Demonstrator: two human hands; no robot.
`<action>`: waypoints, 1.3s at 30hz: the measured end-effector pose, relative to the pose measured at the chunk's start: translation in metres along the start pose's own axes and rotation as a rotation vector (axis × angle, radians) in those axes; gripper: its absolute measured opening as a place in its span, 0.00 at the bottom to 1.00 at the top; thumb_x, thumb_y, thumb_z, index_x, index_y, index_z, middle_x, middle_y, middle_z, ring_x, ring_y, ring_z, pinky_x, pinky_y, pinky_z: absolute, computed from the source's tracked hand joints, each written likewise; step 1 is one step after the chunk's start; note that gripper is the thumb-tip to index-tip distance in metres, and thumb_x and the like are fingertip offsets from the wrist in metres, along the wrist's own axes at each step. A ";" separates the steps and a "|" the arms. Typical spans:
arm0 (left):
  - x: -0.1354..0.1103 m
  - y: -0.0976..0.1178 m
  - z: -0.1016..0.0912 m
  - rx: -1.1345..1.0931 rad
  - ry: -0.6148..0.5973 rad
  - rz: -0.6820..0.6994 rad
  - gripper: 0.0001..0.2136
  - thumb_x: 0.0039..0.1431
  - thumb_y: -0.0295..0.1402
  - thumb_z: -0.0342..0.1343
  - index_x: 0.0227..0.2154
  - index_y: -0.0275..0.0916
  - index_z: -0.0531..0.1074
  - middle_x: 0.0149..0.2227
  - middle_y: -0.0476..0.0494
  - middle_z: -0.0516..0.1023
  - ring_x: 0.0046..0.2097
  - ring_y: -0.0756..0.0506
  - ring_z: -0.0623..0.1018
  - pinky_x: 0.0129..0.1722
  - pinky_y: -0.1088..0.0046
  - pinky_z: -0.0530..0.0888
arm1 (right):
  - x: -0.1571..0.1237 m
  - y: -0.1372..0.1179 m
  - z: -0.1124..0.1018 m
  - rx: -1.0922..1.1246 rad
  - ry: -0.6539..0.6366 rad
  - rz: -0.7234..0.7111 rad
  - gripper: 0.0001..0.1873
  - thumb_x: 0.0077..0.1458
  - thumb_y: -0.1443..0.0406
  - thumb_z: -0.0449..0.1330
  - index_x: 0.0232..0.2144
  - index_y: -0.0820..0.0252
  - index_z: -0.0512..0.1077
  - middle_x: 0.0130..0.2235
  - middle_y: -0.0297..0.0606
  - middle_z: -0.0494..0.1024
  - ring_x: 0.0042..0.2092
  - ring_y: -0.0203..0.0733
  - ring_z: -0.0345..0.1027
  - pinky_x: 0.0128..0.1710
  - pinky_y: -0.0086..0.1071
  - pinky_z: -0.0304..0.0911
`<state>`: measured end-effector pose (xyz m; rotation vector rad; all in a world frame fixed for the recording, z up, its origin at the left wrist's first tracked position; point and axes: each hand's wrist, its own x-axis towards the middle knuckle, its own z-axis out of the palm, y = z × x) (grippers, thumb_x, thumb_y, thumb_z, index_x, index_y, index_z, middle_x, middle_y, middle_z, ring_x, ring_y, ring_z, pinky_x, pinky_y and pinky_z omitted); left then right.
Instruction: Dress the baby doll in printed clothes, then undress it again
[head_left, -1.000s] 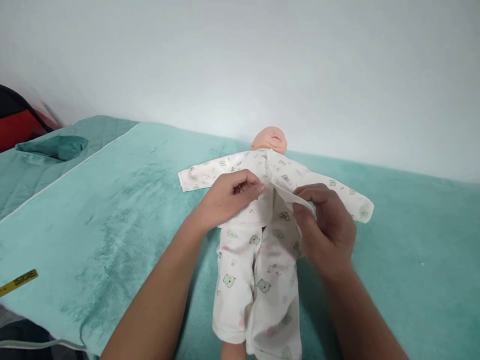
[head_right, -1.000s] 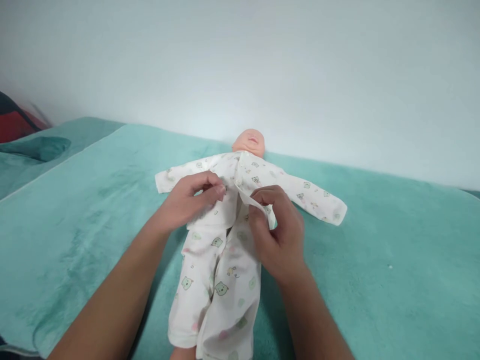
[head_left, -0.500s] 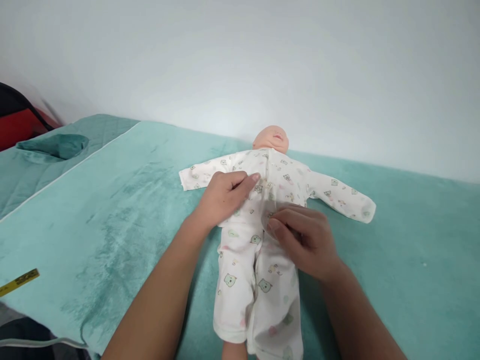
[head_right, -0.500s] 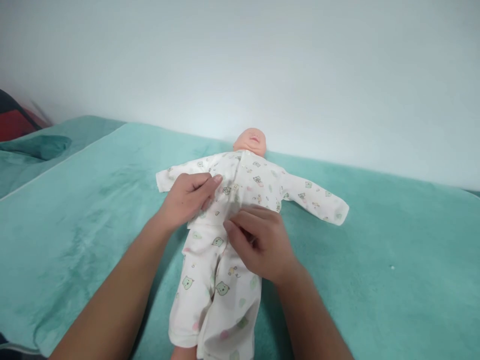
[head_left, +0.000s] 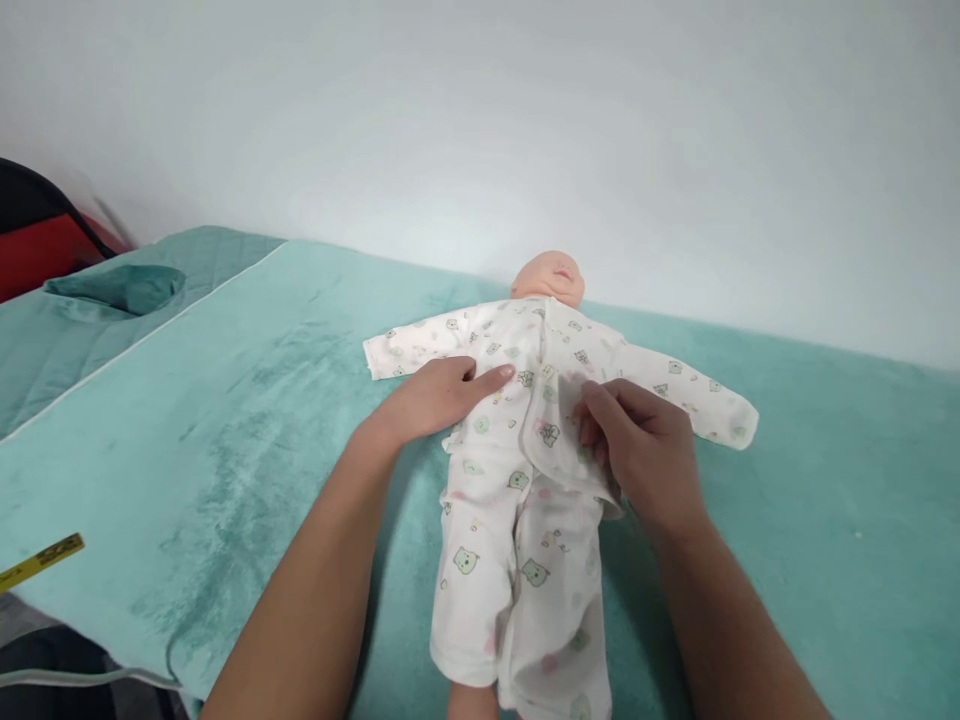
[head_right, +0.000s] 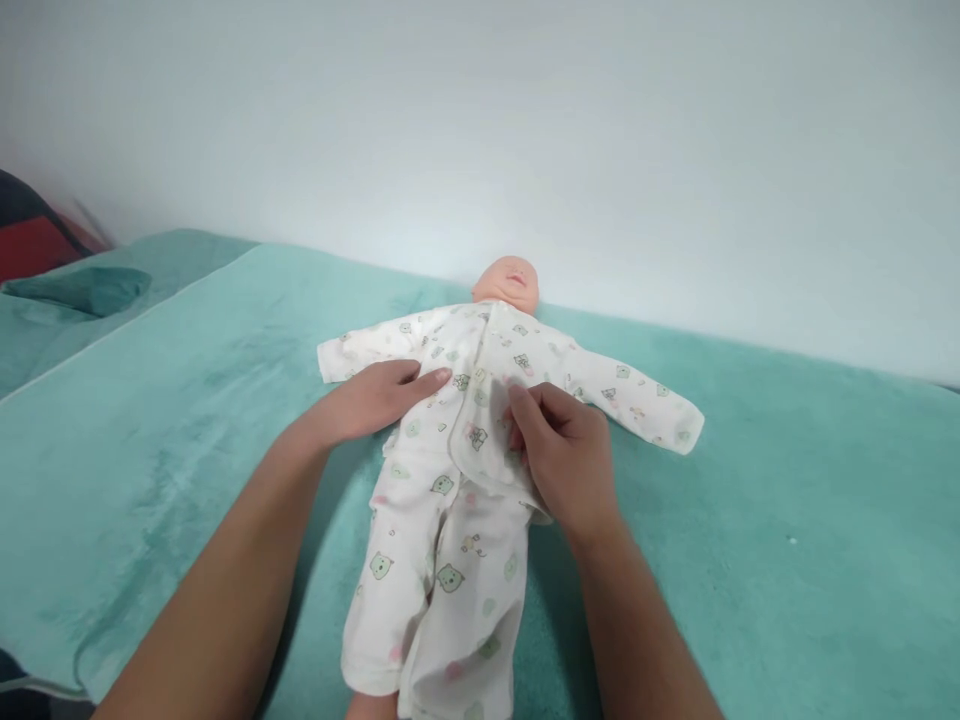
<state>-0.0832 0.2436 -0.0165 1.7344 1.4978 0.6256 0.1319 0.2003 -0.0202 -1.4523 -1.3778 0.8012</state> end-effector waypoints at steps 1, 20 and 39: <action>-0.002 0.001 -0.003 -0.013 -0.039 0.003 0.27 0.51 0.58 0.56 0.18 0.41 0.55 0.20 0.50 0.61 0.21 0.50 0.58 0.21 0.70 0.52 | 0.000 -0.001 -0.001 -0.020 -0.027 0.019 0.22 0.57 0.51 0.60 0.19 0.58 0.70 0.18 0.32 0.69 0.19 0.33 0.57 0.18 0.30 0.52; -0.015 0.007 -0.022 -0.217 -0.173 0.078 0.20 0.59 0.42 0.52 0.14 0.39 0.61 0.17 0.50 0.65 0.23 0.51 0.66 0.26 0.74 0.64 | 0.006 0.021 0.013 -0.114 0.111 -0.294 0.20 0.60 0.61 0.58 0.55 0.48 0.69 0.63 0.38 0.67 0.64 0.47 0.59 0.63 0.49 0.57; -0.013 -0.001 -0.023 -0.354 -0.188 0.094 0.09 0.54 0.35 0.60 0.27 0.41 0.64 0.24 0.53 0.67 0.26 0.52 0.68 0.25 0.75 0.63 | 0.002 0.015 0.018 -0.114 0.014 -0.268 0.24 0.58 0.63 0.59 0.57 0.49 0.68 0.65 0.36 0.65 0.67 0.47 0.55 0.68 0.51 0.51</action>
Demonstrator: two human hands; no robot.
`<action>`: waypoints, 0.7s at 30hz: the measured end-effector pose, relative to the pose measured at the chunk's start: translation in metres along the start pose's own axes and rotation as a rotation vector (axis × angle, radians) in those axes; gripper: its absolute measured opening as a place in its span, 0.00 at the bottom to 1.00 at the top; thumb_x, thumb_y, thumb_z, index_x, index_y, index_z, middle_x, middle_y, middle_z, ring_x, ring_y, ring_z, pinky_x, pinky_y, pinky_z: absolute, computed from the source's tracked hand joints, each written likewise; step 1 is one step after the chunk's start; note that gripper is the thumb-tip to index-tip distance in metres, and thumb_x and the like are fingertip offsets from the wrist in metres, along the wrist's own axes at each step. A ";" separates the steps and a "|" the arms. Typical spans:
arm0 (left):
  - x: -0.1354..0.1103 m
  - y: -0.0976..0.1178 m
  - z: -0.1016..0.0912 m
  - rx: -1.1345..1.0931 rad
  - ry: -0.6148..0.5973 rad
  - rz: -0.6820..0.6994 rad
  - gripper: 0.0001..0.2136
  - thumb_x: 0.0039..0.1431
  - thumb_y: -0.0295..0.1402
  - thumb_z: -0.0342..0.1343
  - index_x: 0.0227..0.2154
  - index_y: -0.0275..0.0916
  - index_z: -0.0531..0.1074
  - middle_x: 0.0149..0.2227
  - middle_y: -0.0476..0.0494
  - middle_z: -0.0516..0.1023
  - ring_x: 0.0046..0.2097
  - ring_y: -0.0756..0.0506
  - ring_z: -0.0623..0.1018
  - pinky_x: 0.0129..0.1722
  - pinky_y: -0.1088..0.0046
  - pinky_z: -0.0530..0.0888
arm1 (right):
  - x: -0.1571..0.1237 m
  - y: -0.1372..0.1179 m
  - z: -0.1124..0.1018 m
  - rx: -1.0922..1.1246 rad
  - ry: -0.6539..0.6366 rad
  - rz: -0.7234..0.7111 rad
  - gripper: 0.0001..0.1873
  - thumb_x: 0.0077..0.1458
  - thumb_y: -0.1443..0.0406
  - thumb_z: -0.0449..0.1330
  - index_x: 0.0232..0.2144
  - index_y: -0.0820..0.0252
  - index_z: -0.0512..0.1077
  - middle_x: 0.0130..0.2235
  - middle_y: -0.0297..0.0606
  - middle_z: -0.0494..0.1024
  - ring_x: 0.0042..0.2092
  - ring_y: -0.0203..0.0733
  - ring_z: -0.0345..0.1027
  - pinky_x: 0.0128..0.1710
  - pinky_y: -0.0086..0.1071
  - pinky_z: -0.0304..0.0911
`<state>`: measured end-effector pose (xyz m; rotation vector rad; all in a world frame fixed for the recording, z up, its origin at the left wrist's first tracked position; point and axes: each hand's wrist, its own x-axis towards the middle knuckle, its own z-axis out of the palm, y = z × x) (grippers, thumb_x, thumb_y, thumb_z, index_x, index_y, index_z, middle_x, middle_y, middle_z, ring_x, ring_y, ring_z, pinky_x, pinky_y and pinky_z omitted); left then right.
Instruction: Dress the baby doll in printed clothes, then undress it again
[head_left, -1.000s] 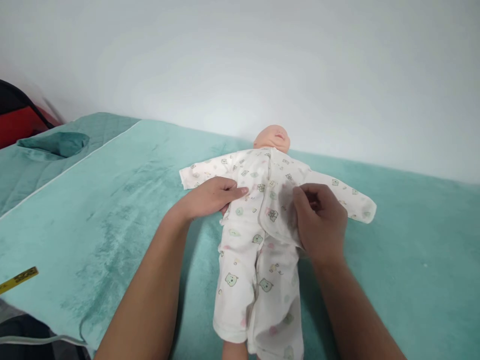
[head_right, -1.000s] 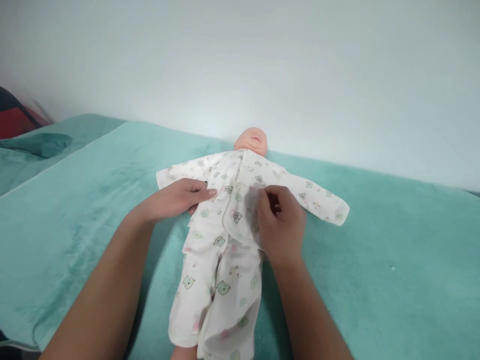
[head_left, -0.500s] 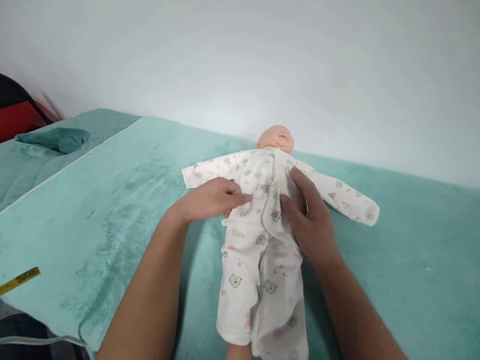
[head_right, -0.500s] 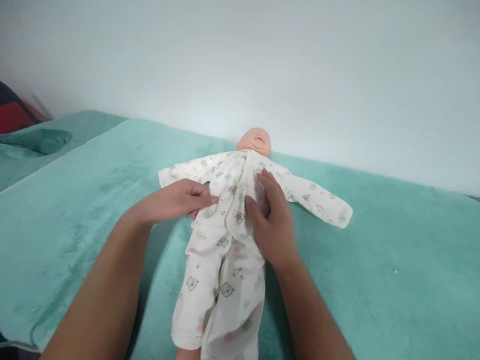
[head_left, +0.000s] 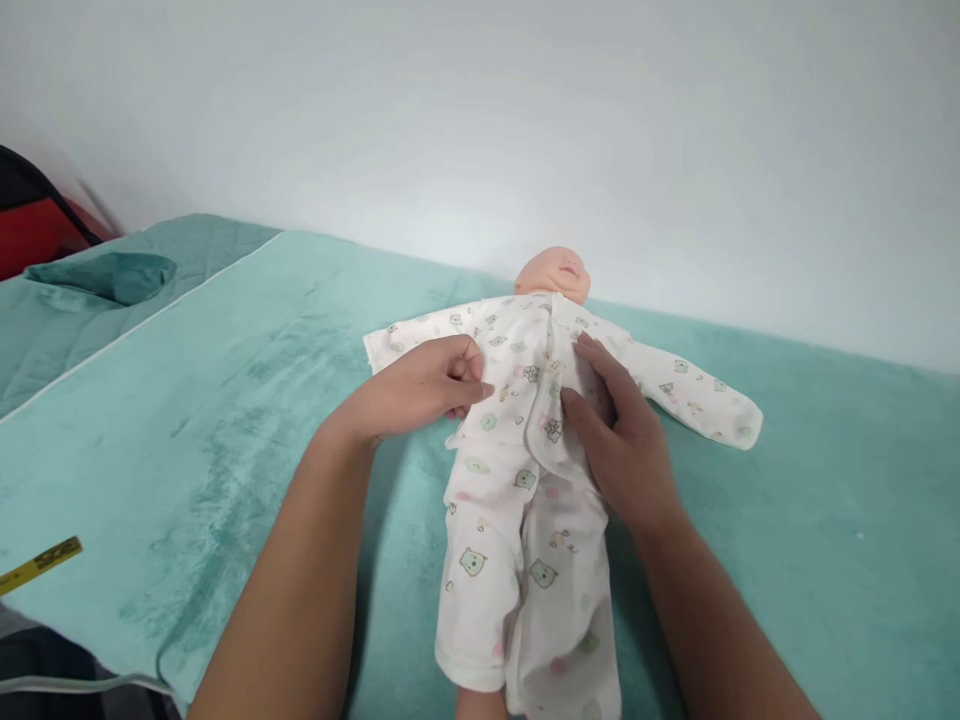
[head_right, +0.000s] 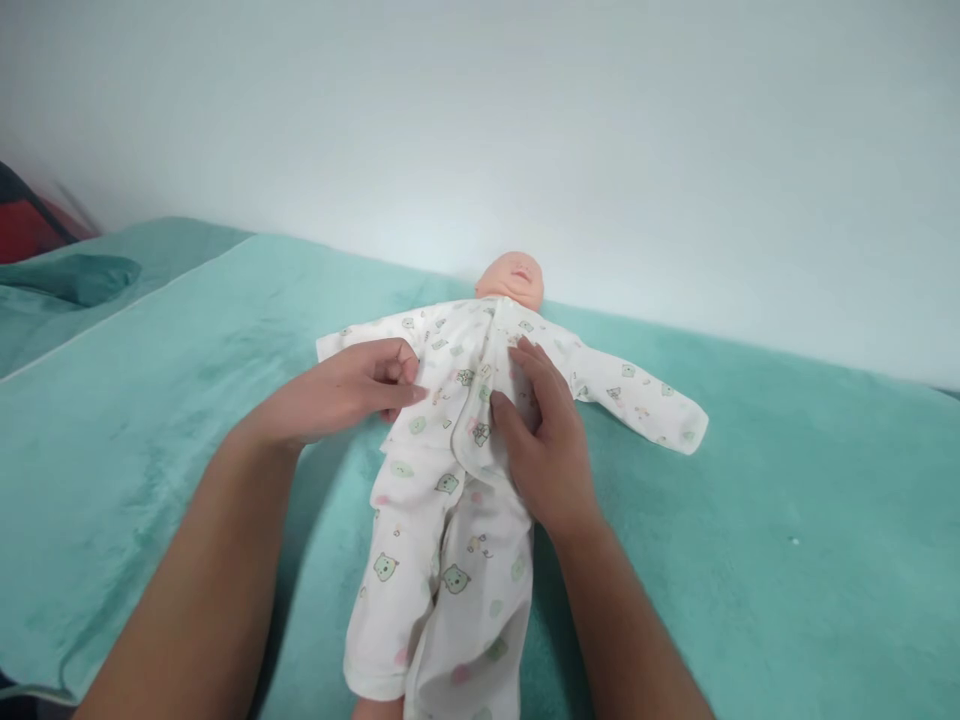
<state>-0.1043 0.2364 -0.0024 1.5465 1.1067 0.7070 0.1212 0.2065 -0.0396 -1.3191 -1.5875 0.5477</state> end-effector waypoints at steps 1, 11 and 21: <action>-0.001 0.001 -0.001 -0.018 0.002 0.008 0.09 0.54 0.33 0.60 0.27 0.41 0.64 0.24 0.53 0.66 0.26 0.52 0.68 0.26 0.76 0.64 | 0.000 0.000 0.000 0.003 0.000 0.002 0.24 0.58 0.63 0.59 0.57 0.49 0.68 0.65 0.36 0.65 0.67 0.47 0.55 0.67 0.51 0.51; -0.020 0.016 -0.010 -0.116 -0.076 0.146 0.06 0.54 0.32 0.60 0.30 0.40 0.67 0.23 0.54 0.68 0.25 0.53 0.68 0.27 0.75 0.66 | 0.000 -0.001 0.000 0.010 -0.003 0.018 0.25 0.57 0.64 0.59 0.58 0.49 0.68 0.65 0.36 0.65 0.67 0.46 0.55 0.67 0.50 0.51; -0.015 0.023 0.011 0.582 -0.202 0.119 0.11 0.50 0.34 0.59 0.37 0.44 0.68 0.40 0.51 0.68 0.37 0.49 0.69 0.33 0.73 0.67 | -0.001 0.000 0.001 0.039 -0.002 0.035 0.24 0.58 0.64 0.58 0.57 0.48 0.68 0.64 0.34 0.66 0.67 0.46 0.55 0.68 0.48 0.51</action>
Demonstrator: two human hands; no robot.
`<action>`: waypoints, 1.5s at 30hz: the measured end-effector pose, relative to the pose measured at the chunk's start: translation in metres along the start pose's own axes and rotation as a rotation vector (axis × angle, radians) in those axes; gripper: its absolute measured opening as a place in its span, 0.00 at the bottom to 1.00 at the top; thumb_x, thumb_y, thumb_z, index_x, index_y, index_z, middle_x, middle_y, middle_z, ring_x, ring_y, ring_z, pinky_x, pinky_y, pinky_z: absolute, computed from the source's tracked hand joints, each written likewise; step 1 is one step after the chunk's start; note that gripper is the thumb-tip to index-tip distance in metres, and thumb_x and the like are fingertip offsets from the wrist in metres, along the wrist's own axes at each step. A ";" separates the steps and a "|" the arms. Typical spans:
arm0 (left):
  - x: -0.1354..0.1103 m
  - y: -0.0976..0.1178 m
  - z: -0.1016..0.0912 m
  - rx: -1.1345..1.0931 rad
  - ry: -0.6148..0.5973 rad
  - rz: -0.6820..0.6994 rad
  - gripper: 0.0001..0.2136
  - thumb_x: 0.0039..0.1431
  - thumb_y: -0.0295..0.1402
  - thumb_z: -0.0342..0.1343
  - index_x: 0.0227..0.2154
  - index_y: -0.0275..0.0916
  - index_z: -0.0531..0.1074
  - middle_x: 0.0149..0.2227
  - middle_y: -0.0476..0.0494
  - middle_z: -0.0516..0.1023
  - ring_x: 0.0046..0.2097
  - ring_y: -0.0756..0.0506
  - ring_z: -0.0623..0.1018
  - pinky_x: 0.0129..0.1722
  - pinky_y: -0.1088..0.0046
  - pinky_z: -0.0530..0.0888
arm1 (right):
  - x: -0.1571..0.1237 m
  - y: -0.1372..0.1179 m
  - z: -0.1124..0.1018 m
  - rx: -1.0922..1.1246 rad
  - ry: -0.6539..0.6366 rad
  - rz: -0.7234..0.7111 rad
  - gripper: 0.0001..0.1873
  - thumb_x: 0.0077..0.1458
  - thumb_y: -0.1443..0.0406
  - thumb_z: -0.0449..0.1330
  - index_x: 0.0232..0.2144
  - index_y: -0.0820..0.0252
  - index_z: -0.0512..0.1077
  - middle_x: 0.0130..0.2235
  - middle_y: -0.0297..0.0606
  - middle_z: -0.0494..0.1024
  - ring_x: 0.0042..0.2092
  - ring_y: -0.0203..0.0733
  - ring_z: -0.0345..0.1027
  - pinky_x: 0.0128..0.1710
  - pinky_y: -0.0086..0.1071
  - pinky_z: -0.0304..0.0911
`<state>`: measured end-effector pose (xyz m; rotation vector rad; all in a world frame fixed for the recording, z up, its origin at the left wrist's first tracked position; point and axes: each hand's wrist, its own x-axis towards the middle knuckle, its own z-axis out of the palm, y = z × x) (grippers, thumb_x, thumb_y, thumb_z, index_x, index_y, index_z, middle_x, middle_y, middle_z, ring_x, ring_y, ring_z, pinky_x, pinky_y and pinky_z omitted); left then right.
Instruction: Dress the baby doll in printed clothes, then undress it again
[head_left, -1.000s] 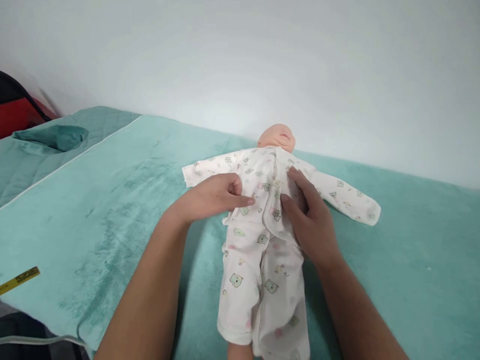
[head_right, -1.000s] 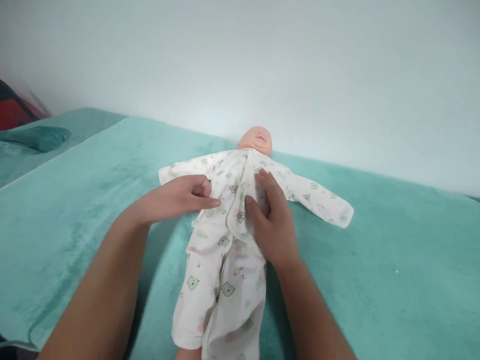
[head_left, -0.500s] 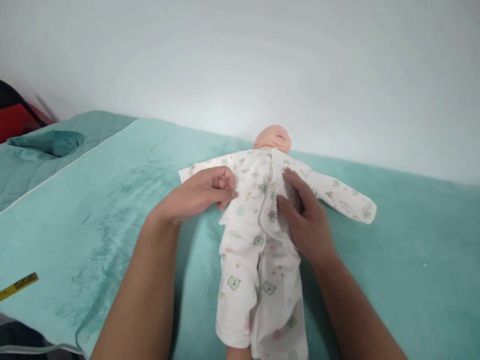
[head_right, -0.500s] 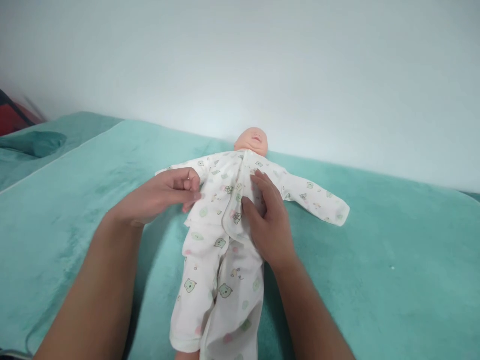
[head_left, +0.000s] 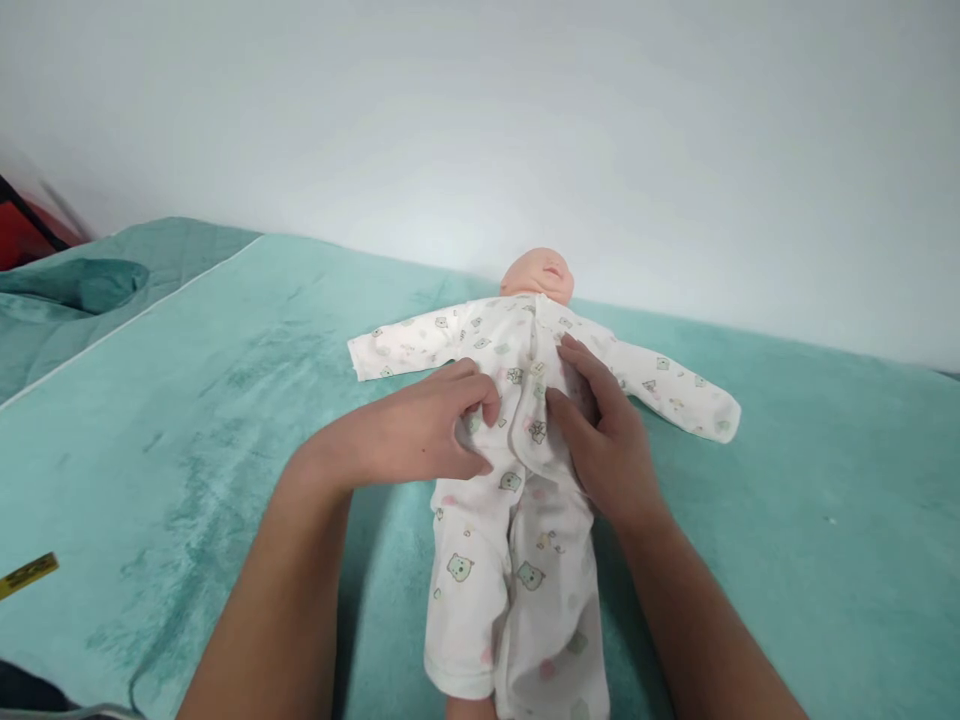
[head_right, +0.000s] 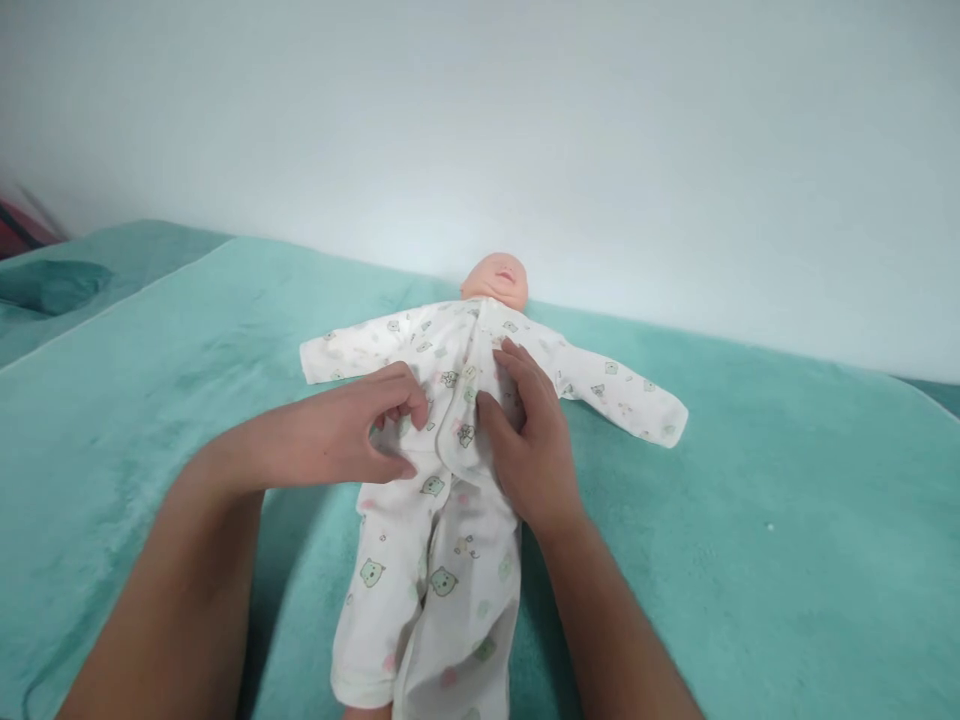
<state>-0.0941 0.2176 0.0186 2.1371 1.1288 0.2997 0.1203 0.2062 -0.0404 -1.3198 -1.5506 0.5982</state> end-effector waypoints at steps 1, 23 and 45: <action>0.000 0.000 0.001 0.018 -0.011 0.008 0.09 0.51 0.33 0.58 0.36 0.44 0.68 0.40 0.51 0.67 0.36 0.50 0.69 0.32 0.73 0.66 | 0.000 0.000 0.000 0.002 -0.003 -0.003 0.24 0.58 0.64 0.58 0.57 0.48 0.68 0.64 0.34 0.65 0.67 0.45 0.55 0.68 0.47 0.50; 0.020 0.009 0.026 0.485 0.375 0.205 0.08 0.52 0.25 0.49 0.35 0.41 0.67 0.39 0.47 0.69 0.39 0.45 0.69 0.38 0.66 0.68 | 0.000 0.001 0.000 -0.002 0.014 -0.019 0.23 0.58 0.64 0.58 0.56 0.49 0.69 0.63 0.35 0.67 0.66 0.47 0.56 0.67 0.49 0.51; 0.014 0.017 0.029 0.259 0.328 0.301 0.06 0.49 0.22 0.45 0.24 0.39 0.65 0.26 0.51 0.69 0.27 0.50 0.65 0.27 0.70 0.61 | 0.001 0.002 0.001 0.027 0.025 -0.012 0.22 0.58 0.62 0.59 0.56 0.49 0.69 0.63 0.35 0.67 0.66 0.46 0.57 0.67 0.49 0.51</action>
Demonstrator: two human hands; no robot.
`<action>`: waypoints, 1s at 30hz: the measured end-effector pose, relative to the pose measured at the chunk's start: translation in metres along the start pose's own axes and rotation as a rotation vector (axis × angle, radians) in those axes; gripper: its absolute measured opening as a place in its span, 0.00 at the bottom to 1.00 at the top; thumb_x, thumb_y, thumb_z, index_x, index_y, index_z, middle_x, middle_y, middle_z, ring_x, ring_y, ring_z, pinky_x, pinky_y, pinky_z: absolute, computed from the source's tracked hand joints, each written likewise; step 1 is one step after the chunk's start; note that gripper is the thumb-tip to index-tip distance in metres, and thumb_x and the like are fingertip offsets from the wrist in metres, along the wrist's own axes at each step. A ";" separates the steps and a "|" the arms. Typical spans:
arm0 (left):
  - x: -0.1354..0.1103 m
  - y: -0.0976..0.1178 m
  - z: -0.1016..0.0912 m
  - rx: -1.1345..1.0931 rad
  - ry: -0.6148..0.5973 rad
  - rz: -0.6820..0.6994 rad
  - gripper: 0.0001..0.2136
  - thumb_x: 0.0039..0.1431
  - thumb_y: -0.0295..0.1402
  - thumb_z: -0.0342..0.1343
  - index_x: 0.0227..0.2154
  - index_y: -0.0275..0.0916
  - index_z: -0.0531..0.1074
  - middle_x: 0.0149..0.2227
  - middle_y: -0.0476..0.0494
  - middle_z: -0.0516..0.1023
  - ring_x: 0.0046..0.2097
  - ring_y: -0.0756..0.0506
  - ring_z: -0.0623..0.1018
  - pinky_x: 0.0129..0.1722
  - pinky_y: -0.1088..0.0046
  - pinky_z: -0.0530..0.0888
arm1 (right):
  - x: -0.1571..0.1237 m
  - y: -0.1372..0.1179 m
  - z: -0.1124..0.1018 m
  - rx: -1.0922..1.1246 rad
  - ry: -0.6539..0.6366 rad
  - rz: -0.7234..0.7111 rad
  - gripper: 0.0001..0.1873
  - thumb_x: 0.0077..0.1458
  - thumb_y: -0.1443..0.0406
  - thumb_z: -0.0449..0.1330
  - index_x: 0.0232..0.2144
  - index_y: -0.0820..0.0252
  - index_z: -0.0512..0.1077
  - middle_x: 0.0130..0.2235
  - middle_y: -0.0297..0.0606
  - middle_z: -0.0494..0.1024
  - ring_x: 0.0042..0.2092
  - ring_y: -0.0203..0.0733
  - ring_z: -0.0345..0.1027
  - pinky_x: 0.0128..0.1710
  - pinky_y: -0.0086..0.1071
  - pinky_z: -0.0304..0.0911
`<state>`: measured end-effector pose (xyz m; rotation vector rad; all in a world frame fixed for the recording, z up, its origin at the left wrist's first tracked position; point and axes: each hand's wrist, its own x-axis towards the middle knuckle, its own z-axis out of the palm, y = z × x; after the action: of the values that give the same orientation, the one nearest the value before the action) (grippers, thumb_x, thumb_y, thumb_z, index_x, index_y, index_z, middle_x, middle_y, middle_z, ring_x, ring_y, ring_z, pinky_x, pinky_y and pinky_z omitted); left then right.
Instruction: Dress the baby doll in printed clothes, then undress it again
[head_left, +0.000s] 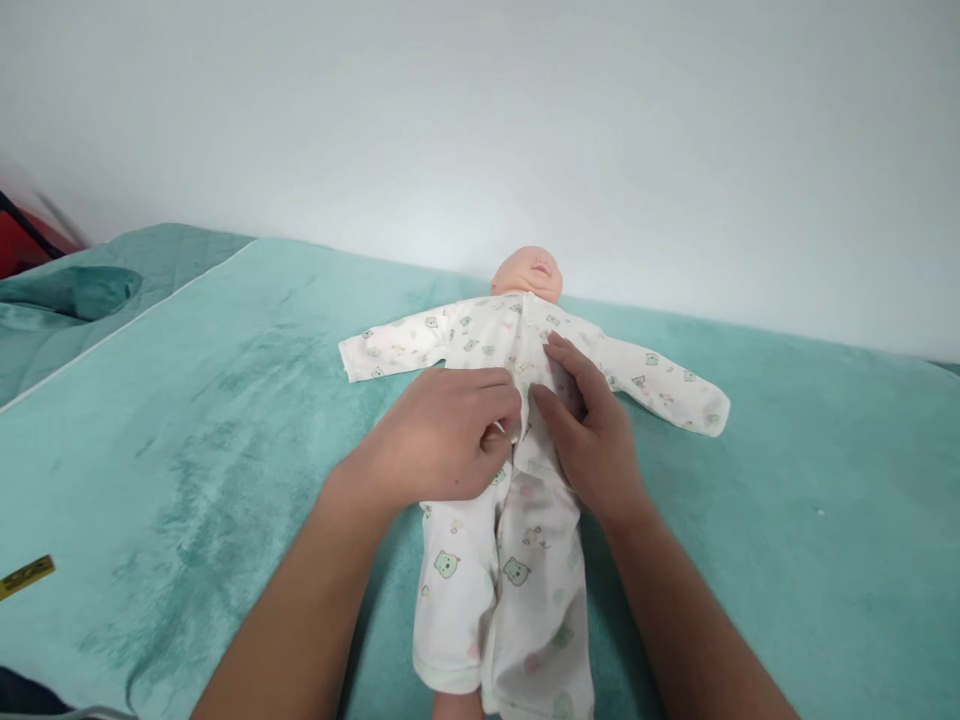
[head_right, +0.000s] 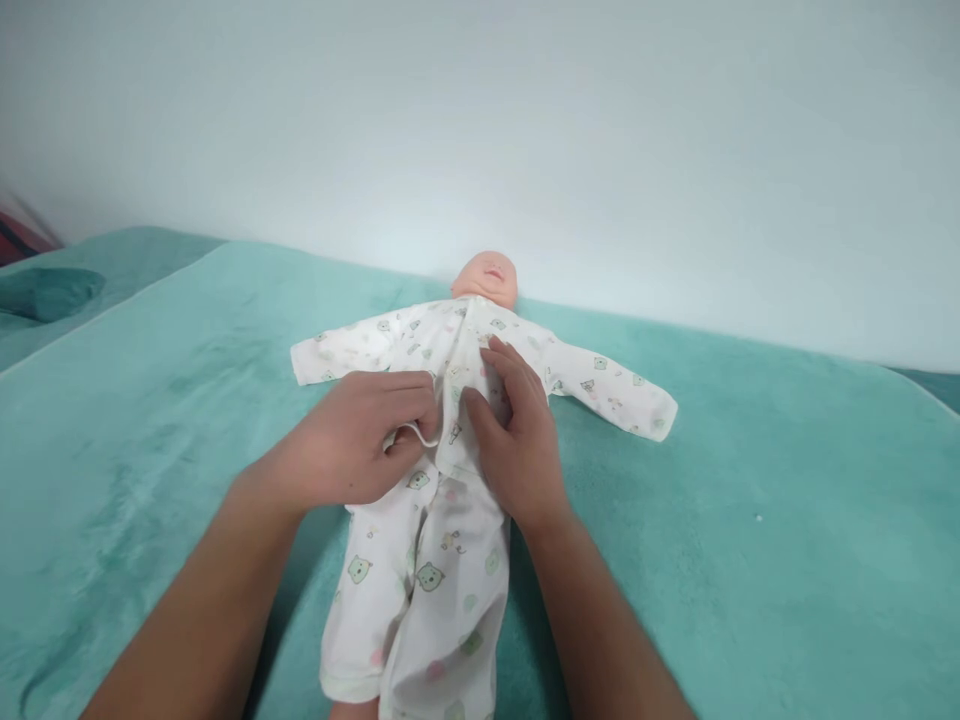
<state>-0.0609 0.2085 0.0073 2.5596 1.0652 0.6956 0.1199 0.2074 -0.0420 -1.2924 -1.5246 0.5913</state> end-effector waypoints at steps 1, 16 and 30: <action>0.000 0.000 0.000 -0.008 -0.014 -0.005 0.06 0.49 0.23 0.45 0.23 0.39 0.64 0.26 0.51 0.69 0.27 0.50 0.65 0.26 0.70 0.61 | 0.000 0.000 0.000 0.002 0.004 0.000 0.22 0.58 0.62 0.59 0.55 0.49 0.70 0.63 0.35 0.68 0.66 0.46 0.57 0.67 0.49 0.51; 0.002 -0.005 -0.011 -0.409 -0.202 -0.226 0.12 0.60 0.35 0.50 0.22 0.39 0.63 0.23 0.53 0.65 0.26 0.52 0.63 0.25 0.73 0.59 | 0.012 0.022 -0.006 0.250 0.175 0.423 0.19 0.55 0.54 0.60 0.49 0.48 0.73 0.57 0.34 0.73 0.60 0.50 0.64 0.61 0.50 0.59; -0.021 -0.099 0.038 0.372 0.297 -0.622 0.11 0.59 0.30 0.49 0.44 0.39 0.69 0.49 0.35 0.73 0.54 0.34 0.69 0.50 0.57 0.68 | 0.027 0.076 -0.040 -0.314 0.229 0.116 0.17 0.48 0.61 0.58 0.42 0.60 0.71 0.44 0.45 0.74 0.46 0.48 0.67 0.51 0.45 0.63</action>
<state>-0.1121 0.2587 -0.0743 2.2092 2.1314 0.7632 0.1905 0.2467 -0.0817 -1.6367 -1.3946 0.2681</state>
